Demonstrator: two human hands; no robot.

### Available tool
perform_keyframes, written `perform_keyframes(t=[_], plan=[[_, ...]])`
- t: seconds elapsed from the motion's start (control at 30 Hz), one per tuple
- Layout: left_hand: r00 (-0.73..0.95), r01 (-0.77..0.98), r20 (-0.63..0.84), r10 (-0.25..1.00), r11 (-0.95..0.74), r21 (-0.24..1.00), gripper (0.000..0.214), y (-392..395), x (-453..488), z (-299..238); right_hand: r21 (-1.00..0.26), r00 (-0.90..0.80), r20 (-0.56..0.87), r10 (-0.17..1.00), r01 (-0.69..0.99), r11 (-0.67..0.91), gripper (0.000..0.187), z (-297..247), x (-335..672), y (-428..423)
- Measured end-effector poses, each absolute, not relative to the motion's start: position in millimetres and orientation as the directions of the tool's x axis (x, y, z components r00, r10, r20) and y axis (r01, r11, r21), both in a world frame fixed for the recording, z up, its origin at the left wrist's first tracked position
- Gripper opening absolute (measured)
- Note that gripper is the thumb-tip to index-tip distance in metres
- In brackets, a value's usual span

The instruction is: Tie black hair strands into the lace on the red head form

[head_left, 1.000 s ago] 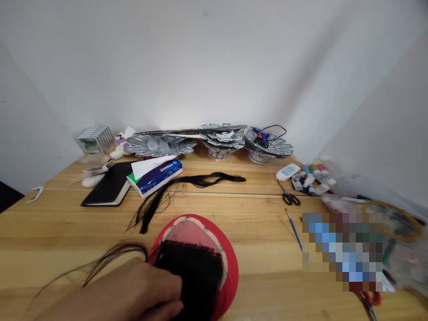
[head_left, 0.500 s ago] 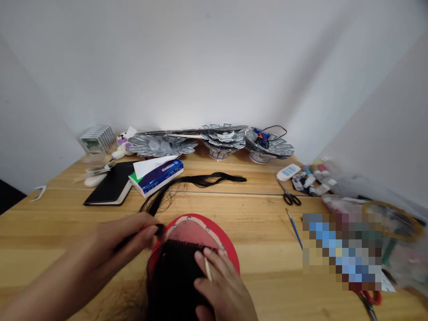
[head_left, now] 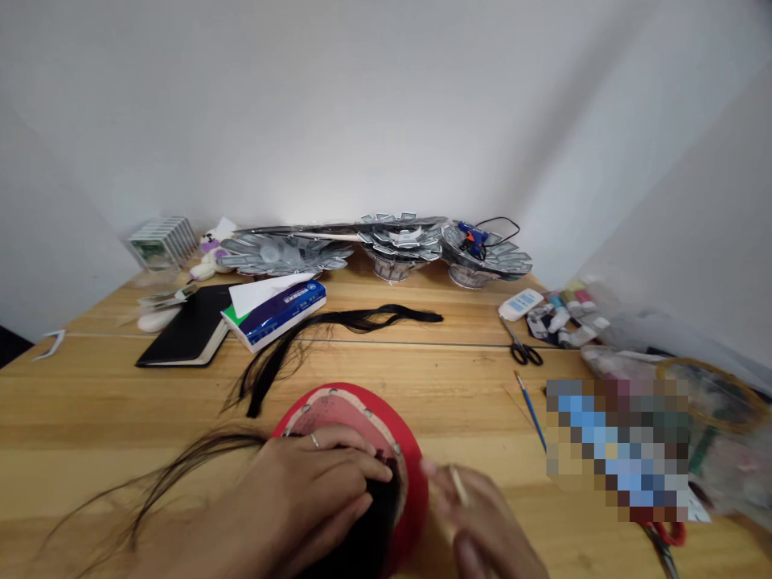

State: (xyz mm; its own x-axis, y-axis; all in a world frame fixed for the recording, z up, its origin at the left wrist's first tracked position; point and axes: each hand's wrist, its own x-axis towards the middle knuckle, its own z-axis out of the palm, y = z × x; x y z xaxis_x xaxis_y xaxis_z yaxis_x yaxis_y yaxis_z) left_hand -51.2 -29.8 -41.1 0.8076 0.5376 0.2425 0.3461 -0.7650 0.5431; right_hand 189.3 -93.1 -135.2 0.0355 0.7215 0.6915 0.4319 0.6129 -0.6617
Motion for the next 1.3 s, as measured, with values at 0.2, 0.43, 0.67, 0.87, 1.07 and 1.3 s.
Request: perform_keyframes(t=[0.2, 0.43, 0.67, 0.87, 1.07, 1.3], plan=[[0.800, 0.329, 0.252, 0.544, -0.750, 0.574, 0.032, -26.5, -52.0, -41.3, -0.894, 0.233, 0.426, 0.874, 0.254, 0.368, 0.029, -86.9, 187.2, -54.1], [0.719, 0.328, 0.358, 0.595, -0.746, 0.579, 0.023, -24.2, -45.9, -40.5, -0.955, 0.085, 0.285, 0.955, -0.061, 0.291, 0.007, -98.4, 171.7, -61.4], [0.723, 0.295, 0.393, 0.569, -0.768, 0.568, 0.023, -15.5, -42.2, -39.0, -0.908, 0.150, 0.415, 0.897, 0.013, 0.418, 0.014, -123.2, 164.0, -68.5], [0.723, 0.286, 0.398, 0.564, -0.770, 0.570, 0.017, -14.5, -43.3, -46.7, -0.902, 0.245, 0.429, 0.869, 0.163, 0.400, 0.027, -114.0, 151.9, -67.0], [0.737, 0.281, 0.391, 0.551, -0.776, 0.565, 0.015, -11.7, -41.5, -47.2, -0.860, 0.055, 0.472, 0.880, 0.248, 0.446, 0.024, -101.0, 166.3, -59.7], [0.704, 0.266, 0.416, 0.576, -0.757, 0.597, 0.012, -17.1, -43.5, -53.8, -0.874, 0.103, 0.472, 0.876, 0.187, 0.449, 0.019, -126.1, 163.0, -67.4]])
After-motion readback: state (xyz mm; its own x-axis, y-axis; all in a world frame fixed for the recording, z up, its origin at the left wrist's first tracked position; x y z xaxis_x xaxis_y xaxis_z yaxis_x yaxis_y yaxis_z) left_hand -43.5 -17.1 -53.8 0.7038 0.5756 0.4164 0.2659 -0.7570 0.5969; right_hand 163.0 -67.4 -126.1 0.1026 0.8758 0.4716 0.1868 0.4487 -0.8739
